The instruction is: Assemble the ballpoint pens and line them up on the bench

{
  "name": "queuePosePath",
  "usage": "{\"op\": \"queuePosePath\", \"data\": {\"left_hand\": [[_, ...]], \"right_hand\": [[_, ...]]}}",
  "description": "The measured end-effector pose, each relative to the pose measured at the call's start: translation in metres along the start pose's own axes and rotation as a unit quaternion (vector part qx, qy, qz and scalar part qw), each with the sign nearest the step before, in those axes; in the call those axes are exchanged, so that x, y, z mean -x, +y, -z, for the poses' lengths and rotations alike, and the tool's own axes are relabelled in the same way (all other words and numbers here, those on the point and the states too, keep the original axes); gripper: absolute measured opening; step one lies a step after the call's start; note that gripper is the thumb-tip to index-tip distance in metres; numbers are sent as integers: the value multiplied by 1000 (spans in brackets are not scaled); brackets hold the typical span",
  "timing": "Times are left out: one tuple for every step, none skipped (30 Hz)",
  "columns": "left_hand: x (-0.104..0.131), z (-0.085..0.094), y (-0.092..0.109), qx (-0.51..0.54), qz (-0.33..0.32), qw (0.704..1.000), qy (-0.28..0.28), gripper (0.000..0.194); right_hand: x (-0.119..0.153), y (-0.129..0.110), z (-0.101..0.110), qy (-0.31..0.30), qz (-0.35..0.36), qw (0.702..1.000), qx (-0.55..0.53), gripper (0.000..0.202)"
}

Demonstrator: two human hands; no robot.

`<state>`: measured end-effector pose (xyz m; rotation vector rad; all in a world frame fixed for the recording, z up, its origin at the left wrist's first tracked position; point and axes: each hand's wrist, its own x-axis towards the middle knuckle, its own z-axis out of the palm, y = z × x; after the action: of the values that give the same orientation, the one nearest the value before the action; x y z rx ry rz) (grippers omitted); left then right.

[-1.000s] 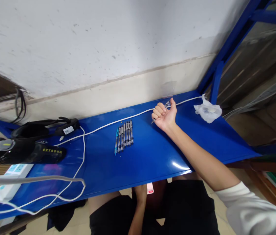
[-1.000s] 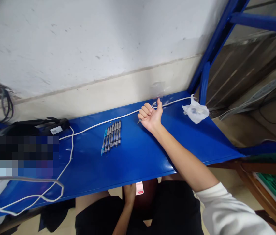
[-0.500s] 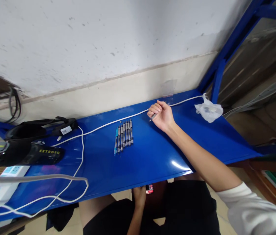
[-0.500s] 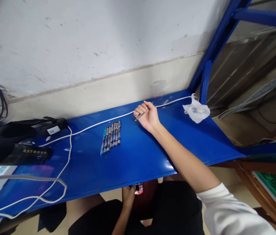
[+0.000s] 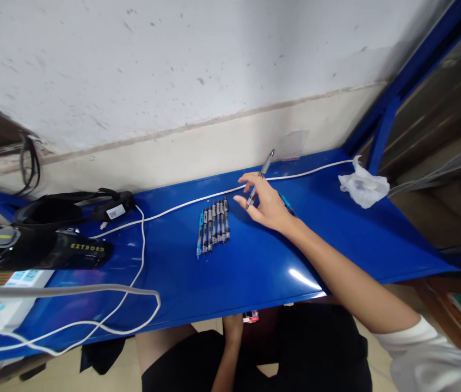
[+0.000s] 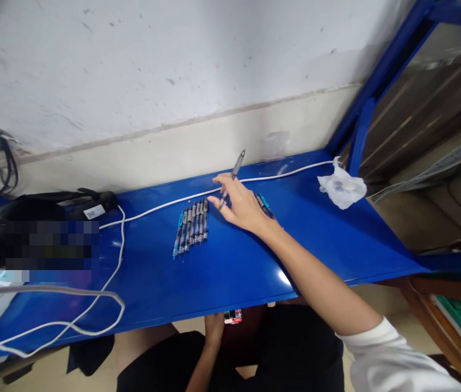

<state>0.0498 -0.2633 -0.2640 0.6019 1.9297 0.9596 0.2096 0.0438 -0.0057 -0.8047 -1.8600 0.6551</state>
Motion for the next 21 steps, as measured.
{"op": "queuePosePath", "data": {"left_hand": [[1,0,1,4,0,1000,-8,37],[2,1,2,9,0,1000,-16,37],[3,1,3,13,-1,1000,-20,37],[3,1,5,15,-1,1000,-22,38],[3,1,6,14,0,1000,-20,37],[3,0,7,11,3,1000,-14,37],[2,0,8,6,8,1000,-5,36],[0,-1,8,1,14,1000,3,35],[-1,-1,8,-2,18,1000,10,35],[-2,-2,8,-5,21,1000,16,35],[-3,-2,7,-9,21,1000,19,34],[-4,-2,6,-12,19,1000,21,34],[-4,-2,4,-14,15,1000,20,34],[-5,-2,3,-17,12,1000,18,34],[-4,-2,2,-19,11,1000,17,35],[-4,-2,1,-20,12,1000,16,37],[-3,-2,0,-21,14,1000,15,39],[-3,-2,0,-23,20,999,16,42],[-2,-2,0,-25,27,999,19,44],[-1,-2,1,-25,34,999,22,46],[0,-2,3,-23,38,999,24,46]], "right_hand": [[2,2,-1,-20,19,999,30,47],[5,3,-3,-37,32,998,48,52],[6,4,-5,-49,39,996,56,57],[7,5,-6,-59,44,995,60,62],[8,5,-7,-67,47,995,62,68],[9,4,-7,-73,49,994,65,74],[9,4,-8,-76,51,994,67,80],[10,3,-7,-79,52,993,71,83],[10,3,-7,-82,50,993,75,85],[10,3,-6,-84,48,992,80,85],[9,3,-6,-85,44,992,86,84],[9,3,-5,-85,41,991,92,81],[8,3,-5,-85,38,991,96,77],[8,3,-4,-85,35,991,97,73],[7,2,-4,-85,32,991,94,67],[7,2,-3,-85,29,992,89,60],[7,1,-3,-83,26,993,82,52],[7,0,-2,-79,23,994,74,44],[8,-1,-2,-74,20,995,64,37],[9,-2,-1,-69,16,996,51,33],[11,-3,-1,-68,13,997,35,30]]}}
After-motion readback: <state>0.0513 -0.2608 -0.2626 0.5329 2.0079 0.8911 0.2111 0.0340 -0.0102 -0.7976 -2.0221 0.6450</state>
